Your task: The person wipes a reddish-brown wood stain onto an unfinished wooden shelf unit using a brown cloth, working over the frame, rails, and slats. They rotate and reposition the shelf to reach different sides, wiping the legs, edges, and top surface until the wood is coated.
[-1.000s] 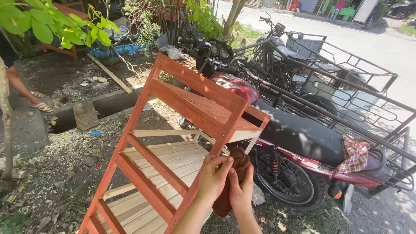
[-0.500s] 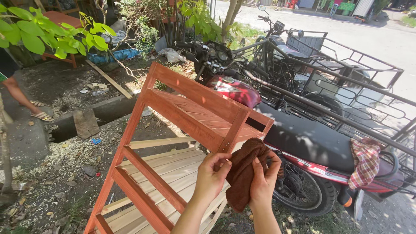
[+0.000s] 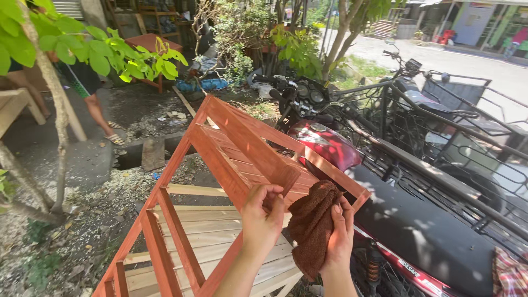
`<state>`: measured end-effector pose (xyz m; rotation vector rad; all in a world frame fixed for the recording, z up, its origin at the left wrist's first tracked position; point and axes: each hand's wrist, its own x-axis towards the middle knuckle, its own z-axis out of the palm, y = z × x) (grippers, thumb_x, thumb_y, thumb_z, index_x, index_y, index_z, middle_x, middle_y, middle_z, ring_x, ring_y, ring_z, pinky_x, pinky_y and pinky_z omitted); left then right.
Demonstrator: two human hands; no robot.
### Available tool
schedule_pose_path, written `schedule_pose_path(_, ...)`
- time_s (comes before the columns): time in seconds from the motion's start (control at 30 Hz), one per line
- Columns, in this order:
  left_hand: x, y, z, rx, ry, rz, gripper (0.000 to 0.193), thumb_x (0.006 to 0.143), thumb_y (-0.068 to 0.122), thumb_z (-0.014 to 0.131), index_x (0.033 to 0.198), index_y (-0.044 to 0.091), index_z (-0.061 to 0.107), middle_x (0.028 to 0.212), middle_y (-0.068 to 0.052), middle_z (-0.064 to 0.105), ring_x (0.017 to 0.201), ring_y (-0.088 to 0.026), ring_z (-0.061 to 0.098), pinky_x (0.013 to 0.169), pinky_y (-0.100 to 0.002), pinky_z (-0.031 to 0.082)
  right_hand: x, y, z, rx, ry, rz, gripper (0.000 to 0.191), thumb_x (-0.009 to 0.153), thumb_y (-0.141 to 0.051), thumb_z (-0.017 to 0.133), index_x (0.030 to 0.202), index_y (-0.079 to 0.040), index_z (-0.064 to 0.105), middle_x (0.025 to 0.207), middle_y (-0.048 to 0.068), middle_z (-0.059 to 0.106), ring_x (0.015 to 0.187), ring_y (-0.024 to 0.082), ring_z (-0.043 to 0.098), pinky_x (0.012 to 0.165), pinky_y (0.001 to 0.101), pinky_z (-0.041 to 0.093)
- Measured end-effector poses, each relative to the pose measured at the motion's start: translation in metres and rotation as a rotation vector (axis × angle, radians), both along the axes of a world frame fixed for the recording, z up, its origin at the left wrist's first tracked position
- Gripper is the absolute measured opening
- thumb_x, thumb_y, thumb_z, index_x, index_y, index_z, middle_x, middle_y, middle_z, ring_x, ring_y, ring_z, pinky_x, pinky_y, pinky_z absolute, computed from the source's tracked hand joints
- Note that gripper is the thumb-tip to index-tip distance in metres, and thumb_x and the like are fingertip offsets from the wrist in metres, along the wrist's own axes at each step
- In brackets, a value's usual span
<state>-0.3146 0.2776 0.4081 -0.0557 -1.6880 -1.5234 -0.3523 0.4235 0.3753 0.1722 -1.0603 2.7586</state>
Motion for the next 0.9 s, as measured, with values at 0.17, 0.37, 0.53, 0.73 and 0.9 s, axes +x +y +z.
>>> schedule_pose_path(0.17, -0.004, 0.021, 0.004, -0.051, -0.011, 0.158, 0.011, 0.085, 0.001, 0.069, 0.096, 0.003, 0.07, 0.08, -0.004, 0.065, 0.061, -0.011, 0.058, 0.054, -0.027, 0.047, -0.028, 0.0, -0.014, 0.018, 0.075, 0.143, 0.038, 0.099, -0.017, 0.055, 0.136, -0.011, 0.05, 0.125, 0.006, 0.064, 0.111, 0.018, 0.065, 0.096, 0.0362, 0.053)
schedule_pose_path(0.37, 0.004, 0.027, -0.021, -0.067, -0.097, 0.24, 0.011, 0.084, 0.003, 0.068, 0.095, 0.004, 0.07, 0.08, -0.008, 0.067, 0.06, -0.016, 0.063, 0.055, -0.03, 0.05, -0.052, -0.008, -0.025, 0.042, 0.047, 0.291, 0.035, 0.102, -0.015, 0.056, 0.136, -0.007, 0.051, 0.124, 0.01, 0.063, 0.107, 0.023, 0.064, 0.092, 0.038, 0.053)
schedule_pose_path(0.53, 0.028, 0.024, -0.045, -0.253, -0.016, 0.41, 0.005, 0.09, 0.006, 0.069, 0.095, 0.004, 0.07, 0.088, -0.01, 0.07, 0.072, -0.023, 0.067, 0.064, -0.034, 0.052, -0.033, -0.022, -0.028, 0.007, 0.081, 0.348, 0.033, 0.102, -0.012, 0.052, 0.135, -0.009, 0.048, 0.124, 0.01, 0.063, 0.11, 0.023, 0.064, 0.094, 0.0387, 0.054)
schedule_pose_path(0.73, 0.067, 0.02, -0.05, -0.128, -0.096, 0.393, 0.015, 0.092, 0.004, 0.064, 0.107, 0.001, 0.067, 0.093, -0.012, 0.07, 0.076, -0.023, 0.071, 0.065, -0.034, 0.055, 0.001, -0.048, -0.016, -0.05, 0.05, 0.419, 0.036, 0.101, -0.012, 0.051, 0.137, -0.011, 0.049, 0.131, 0.01, 0.06, 0.117, 0.024, 0.063, 0.098, 0.0401, 0.055)
schedule_pose_path(0.9, 0.107, 0.031, -0.05, 0.0, -0.04, 0.43, 0.027, 0.09, 0.0, 0.061, 0.117, -0.001, 0.063, 0.105, -0.015, 0.069, 0.089, -0.025, 0.073, 0.067, -0.036, 0.059, 0.038, -0.063, -0.017, -0.021, -0.009, 0.466, 0.041, 0.101, -0.014, 0.051, 0.141, -0.016, 0.042, 0.133, 0.013, 0.056, 0.116, 0.027, 0.06, 0.094, 0.0437, 0.054)
